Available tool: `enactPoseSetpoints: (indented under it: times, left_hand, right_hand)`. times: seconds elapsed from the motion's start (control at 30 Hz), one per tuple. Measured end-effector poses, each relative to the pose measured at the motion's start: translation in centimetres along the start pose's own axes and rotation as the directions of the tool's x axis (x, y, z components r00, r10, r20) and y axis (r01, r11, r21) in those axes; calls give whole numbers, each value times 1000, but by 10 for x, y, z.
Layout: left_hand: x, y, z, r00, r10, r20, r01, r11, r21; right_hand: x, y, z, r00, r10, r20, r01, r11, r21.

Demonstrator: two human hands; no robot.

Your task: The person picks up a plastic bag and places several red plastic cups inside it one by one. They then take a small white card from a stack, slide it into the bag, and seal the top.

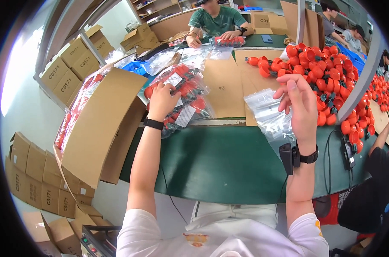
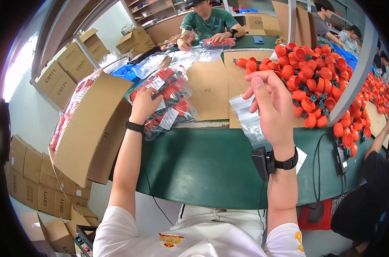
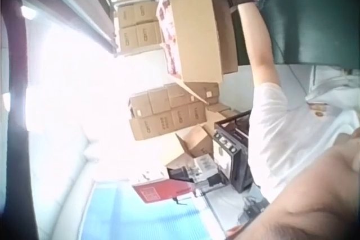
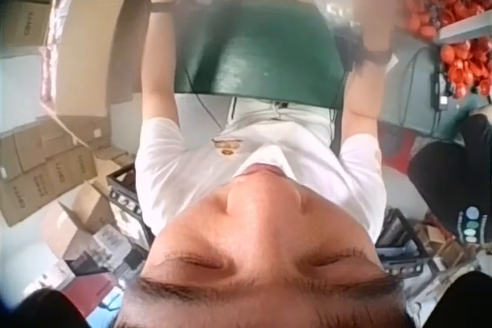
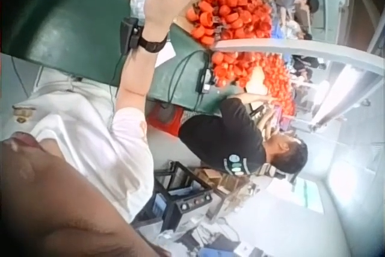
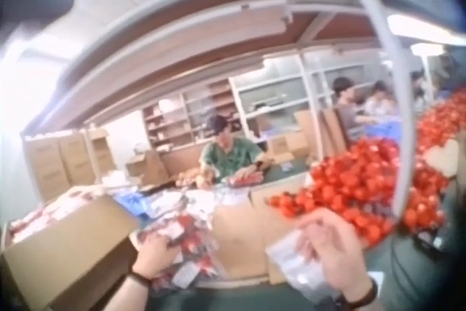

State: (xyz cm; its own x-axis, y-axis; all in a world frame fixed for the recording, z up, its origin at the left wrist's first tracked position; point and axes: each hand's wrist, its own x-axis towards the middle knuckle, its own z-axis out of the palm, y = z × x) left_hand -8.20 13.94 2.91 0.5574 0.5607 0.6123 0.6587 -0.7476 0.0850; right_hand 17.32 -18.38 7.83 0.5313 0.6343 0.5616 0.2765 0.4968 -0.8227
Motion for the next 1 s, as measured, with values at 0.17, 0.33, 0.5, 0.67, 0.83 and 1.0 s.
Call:
enactPoseSetpoints:
  times: [0.17, 0.33, 0.5, 0.67, 0.83, 1.0]
  left_hand:
    - [-11, -23, 10, 990, -134, 52, 130, 989, 73]
    - [-15, 33, 15, 992, -86, 93, 89, 996, -25]
    - [-28, 134, -27, 974, 49, 222, 104, 773, -626]
    - [-38, 211, 12, 950, 256, 178, -36, 656, -754]
    - [-85, 231, 91, 861, 416, 294, -156, 765, -624]
    - [-106, 244, 114, 820, 473, 323, -257, 808, -530]
  right_hand:
    - [0, -9, -9, 999, -40, -37, 41, 999, 18]
    - [-26, -37, -23, 974, -224, -35, 225, 974, 35]
    - [-62, -66, -10, 784, -525, 330, 521, 847, 109]
    - [-69, -90, -24, 743, -488, 458, 482, 865, 139]
    - [-61, -87, -24, 695, -428, 578, 488, 871, 58]
    - [-58, -96, -27, 704, -364, 610, 496, 867, -55]
